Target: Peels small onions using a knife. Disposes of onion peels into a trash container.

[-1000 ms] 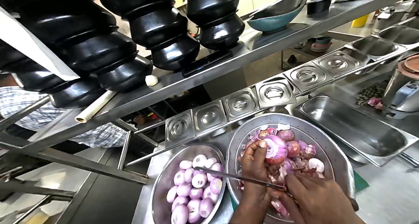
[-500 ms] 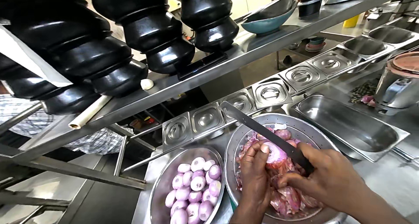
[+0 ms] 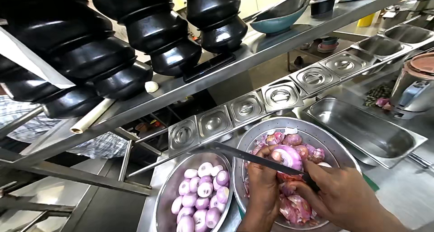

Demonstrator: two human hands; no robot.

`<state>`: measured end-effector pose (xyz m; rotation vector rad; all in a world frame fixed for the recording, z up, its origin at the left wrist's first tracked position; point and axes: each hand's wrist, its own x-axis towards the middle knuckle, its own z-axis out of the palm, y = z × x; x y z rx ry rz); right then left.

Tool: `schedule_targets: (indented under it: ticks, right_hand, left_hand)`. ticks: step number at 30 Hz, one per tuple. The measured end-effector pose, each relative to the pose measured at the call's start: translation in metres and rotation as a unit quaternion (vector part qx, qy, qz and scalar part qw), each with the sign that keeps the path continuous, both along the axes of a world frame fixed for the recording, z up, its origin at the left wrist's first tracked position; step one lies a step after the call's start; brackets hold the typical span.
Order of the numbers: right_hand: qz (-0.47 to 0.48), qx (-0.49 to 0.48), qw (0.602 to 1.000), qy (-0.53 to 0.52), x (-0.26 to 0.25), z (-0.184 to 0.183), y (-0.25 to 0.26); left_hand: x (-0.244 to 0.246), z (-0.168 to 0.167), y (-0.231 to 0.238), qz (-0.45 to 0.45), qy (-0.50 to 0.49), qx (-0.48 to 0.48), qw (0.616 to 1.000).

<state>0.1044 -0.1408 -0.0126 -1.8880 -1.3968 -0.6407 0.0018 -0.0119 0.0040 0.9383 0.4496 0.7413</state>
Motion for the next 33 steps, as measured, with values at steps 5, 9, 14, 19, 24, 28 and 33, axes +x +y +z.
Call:
schedule_targets:
  ticks: [5, 9, 14, 19, 24, 28, 33]
  right_hand:
    - [0.012, -0.002, 0.998, -0.059, -0.011, -0.002, 0.0]
    - [0.069, -0.037, 0.995, -0.065, -0.02, -0.012, 0.0]
    - [0.031, -0.031, 0.998, 0.038, -0.008, -0.01, -0.008]
    - [-0.023, 0.011, 0.996, 0.08, 0.018, 0.0, -0.006]
    - [-0.003, -0.004, 1.0, 0.013, 0.014, 0.005, 0.001]
    - [0.041, -0.036, 0.998, -0.03, -0.009, -0.005, 0.002]
    - [0.104, -0.094, 0.99, -0.008, -0.026, -0.016, -0.004]
  left_hand:
    - [0.002, -0.001, -0.004, -0.001, 0.007, -0.021, 1.0]
    - [0.006, 0.008, -0.002, -0.007, -0.019, -0.197, 0.98]
    - [0.001, 0.009, 0.003, -0.031, -0.034, -0.261, 0.964]
    - [-0.001, 0.007, 0.0, -0.073, -0.032, -0.242, 0.967]
    - [0.0, 0.006, -0.006, -0.071, -0.027, -0.183, 0.98]
    - [0.003, 0.002, -0.004, -0.057, -0.026, -0.169, 0.984]
    - [0.008, 0.016, 0.001, 0.002, -0.024, -0.263, 0.964]
